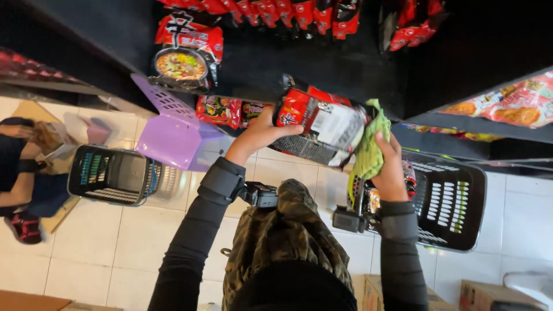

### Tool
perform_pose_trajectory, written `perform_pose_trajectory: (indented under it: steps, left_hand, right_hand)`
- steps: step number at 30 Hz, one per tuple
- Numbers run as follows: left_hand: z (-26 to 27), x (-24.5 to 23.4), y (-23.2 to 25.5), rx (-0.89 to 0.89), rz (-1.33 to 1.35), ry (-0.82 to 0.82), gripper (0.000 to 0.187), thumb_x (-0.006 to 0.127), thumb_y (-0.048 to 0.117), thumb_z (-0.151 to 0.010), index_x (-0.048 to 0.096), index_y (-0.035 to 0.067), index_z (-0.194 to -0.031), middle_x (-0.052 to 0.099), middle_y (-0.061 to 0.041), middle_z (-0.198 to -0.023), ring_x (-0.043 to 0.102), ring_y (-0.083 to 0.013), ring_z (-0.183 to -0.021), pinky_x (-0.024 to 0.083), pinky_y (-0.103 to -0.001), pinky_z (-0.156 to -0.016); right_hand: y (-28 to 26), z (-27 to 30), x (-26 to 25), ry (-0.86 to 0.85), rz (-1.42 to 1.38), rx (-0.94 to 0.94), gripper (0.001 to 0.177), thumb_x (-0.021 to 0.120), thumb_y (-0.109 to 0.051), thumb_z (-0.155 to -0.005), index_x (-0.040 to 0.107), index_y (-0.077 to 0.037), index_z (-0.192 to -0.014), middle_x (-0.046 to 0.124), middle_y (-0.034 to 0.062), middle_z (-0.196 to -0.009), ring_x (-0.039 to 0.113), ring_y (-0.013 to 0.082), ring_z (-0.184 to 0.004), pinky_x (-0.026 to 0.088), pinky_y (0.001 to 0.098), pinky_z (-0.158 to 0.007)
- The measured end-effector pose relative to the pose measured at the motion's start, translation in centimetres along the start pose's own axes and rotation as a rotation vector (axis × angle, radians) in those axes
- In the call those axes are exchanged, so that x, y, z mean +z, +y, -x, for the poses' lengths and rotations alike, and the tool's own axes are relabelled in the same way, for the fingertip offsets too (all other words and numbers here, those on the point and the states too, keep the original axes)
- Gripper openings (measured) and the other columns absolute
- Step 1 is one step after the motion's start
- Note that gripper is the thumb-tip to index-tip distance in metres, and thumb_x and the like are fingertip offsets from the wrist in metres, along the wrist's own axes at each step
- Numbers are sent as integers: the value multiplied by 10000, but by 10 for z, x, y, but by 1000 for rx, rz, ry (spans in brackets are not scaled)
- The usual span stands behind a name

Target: The person wipes instant noodle packets clean with a cloth, then places them into a shopping basket.

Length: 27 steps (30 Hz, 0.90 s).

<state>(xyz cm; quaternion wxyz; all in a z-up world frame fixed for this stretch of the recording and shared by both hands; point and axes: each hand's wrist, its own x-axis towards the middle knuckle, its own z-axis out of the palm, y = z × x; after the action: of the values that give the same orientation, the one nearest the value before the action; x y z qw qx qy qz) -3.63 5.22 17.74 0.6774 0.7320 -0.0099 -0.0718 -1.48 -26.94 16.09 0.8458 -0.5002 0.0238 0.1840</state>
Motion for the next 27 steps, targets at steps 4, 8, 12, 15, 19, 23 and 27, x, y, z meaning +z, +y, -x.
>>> perform_pose_trajectory:
  steps: [4,8,12,15,19,23,27]
  left_hand:
    - [5,3,17,100,-123,-67,591,866,316,-809,662,2,-1266,737,-104,-1209,665,-179,-1112,500,-327,-1011]
    - [-2,16,31,124,-197,-145,578,885,324,-770,676,-11,-1192,754,-111,-1127,683,-178,-1036,522,-329,-947]
    - [-2,29,59,167,-293,-151,532,901,337,-753,708,-13,-1104,774,-116,-999,702,-173,-914,547,-344,-876]
    - [5,35,80,143,-432,-39,527,912,368,-760,719,16,-1099,770,-113,-986,713,-174,-886,551,-352,-838]
    - [-5,33,29,134,-267,84,580,897,368,-794,661,45,-1214,733,-104,-1066,695,-182,-918,573,-342,-811]
    - [12,71,-7,-151,200,-121,598,771,363,-874,544,121,-1371,696,-60,-1197,707,-164,-1018,628,-331,-803]
    - [15,101,-53,-293,287,-227,489,725,332,-951,612,51,-1335,709,-80,-1224,714,-182,-1046,637,-347,-824]
  right_hand:
    - [-2,15,4,-133,107,50,527,651,-213,-938,537,-55,-1428,670,52,-1221,661,182,-1057,539,347,-907]
    - [7,31,4,-145,385,61,643,741,-63,-836,490,-10,-1425,658,102,-1290,641,216,-1162,497,377,-1019]
    - [24,45,2,-40,226,48,646,728,-65,-842,496,3,-1441,646,117,-1322,648,224,-1173,522,389,-1004]
    - [30,51,2,16,45,12,623,720,-71,-855,493,9,-1431,646,143,-1308,672,259,-1143,562,420,-961]
    - [39,43,-8,80,-109,-73,620,711,-95,-859,493,-28,-1435,643,123,-1313,675,254,-1145,587,428,-939]
    - [41,58,-2,81,-294,29,486,687,-189,-986,489,-9,-1392,656,224,-1227,665,322,-944,584,471,-758]
    - [37,62,9,167,-234,-45,553,672,-123,-966,450,-52,-1468,592,120,-1375,635,234,-1210,557,404,-976]
